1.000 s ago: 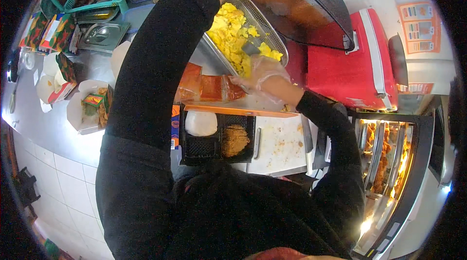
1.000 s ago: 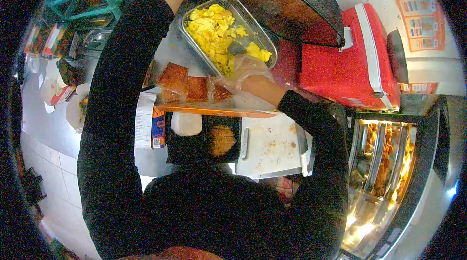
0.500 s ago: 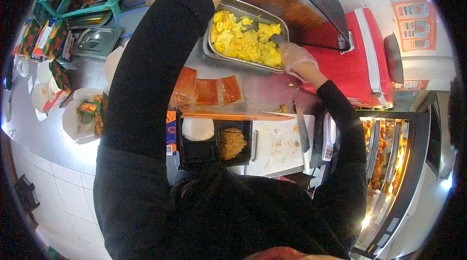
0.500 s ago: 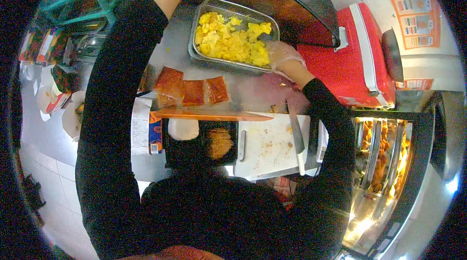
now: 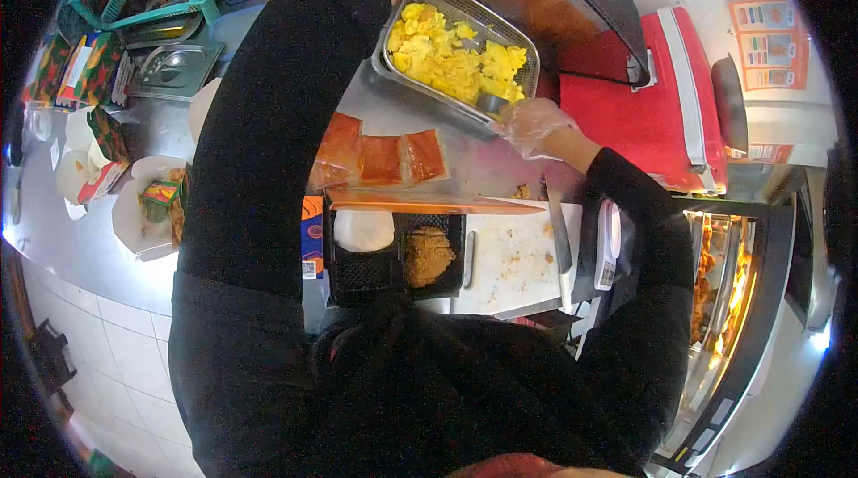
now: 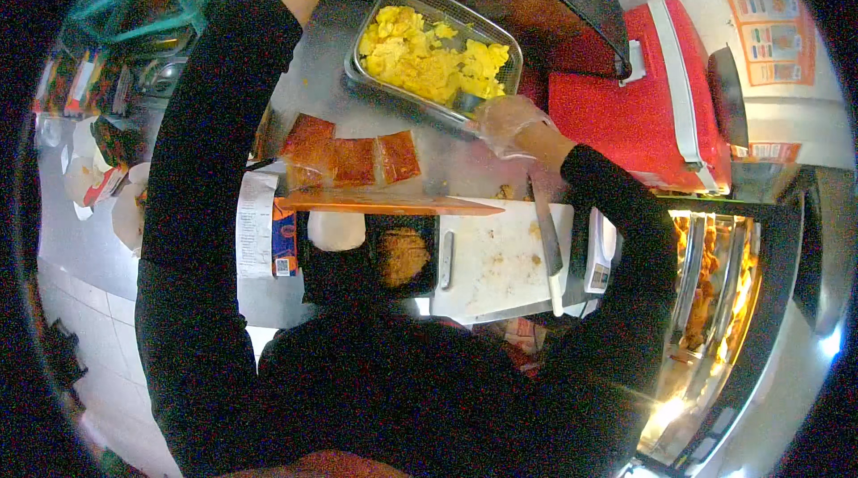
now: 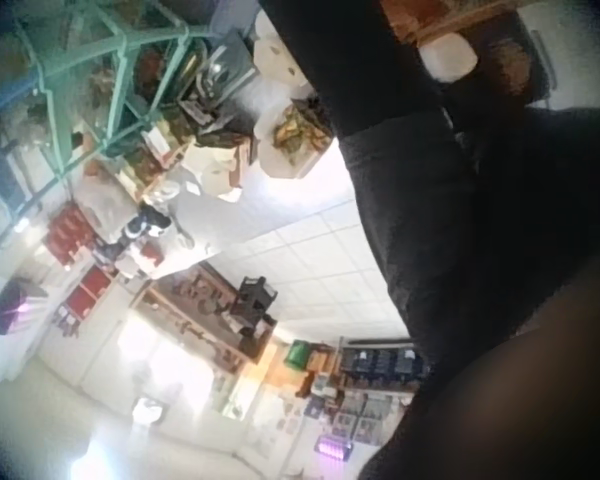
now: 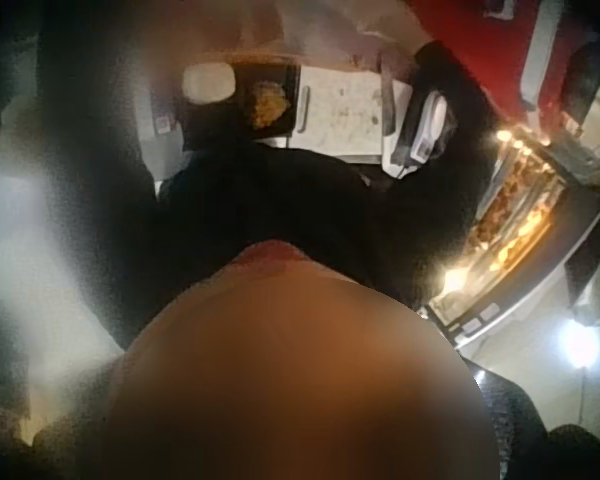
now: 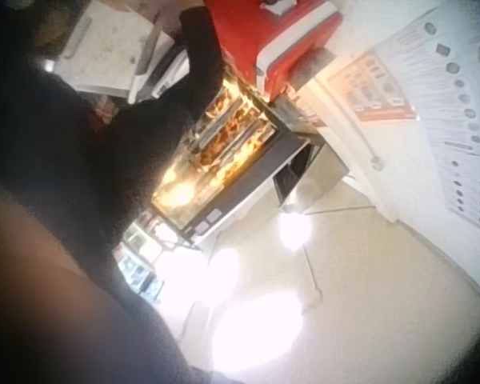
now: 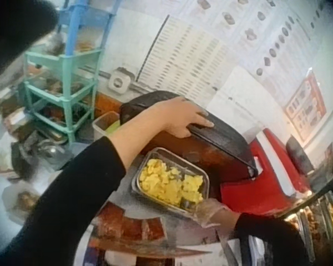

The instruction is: The person assembles a food order by placing rice, fried chicken, and scrambled eggs into a bento-style container. They use a knife to cut the chicken, a spoon to scoop the eggs, and a pen to mark a receipt. The person also handles packaging materials and places the completed meal into a box.

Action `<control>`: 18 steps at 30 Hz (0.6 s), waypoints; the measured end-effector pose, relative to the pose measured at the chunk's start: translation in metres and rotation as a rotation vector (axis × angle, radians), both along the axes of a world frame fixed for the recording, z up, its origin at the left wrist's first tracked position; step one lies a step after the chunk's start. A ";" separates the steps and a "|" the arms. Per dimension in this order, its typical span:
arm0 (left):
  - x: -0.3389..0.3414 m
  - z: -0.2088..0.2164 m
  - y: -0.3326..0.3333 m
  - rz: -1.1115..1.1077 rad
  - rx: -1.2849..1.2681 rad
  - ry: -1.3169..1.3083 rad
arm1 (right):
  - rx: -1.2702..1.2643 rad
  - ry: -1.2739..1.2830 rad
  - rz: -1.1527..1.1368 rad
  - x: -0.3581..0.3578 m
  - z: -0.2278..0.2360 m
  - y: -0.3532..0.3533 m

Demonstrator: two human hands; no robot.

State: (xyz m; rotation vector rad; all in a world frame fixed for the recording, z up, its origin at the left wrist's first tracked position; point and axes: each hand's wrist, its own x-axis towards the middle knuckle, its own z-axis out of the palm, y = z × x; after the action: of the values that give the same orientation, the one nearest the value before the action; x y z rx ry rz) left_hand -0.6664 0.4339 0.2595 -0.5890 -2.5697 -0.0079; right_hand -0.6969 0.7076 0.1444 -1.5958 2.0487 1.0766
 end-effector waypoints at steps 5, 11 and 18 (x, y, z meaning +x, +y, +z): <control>0.002 0.001 0.000 0.019 0.003 -0.028 | -0.064 -0.046 -0.053 -0.024 -0.005 0.010; -0.001 0.003 0.001 -0.005 -0.005 -0.009 | -0.066 -0.129 -0.482 -0.057 -0.012 0.006; 0.001 0.001 -0.002 -0.014 -0.007 0.006 | -0.520 -0.325 -0.684 -0.029 0.016 0.009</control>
State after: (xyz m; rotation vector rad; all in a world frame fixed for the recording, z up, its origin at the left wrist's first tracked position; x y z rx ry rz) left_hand -0.6651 0.4316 0.2607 -0.6094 -2.5608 -0.0019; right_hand -0.7262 0.7167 0.1603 -0.9974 2.4526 0.0447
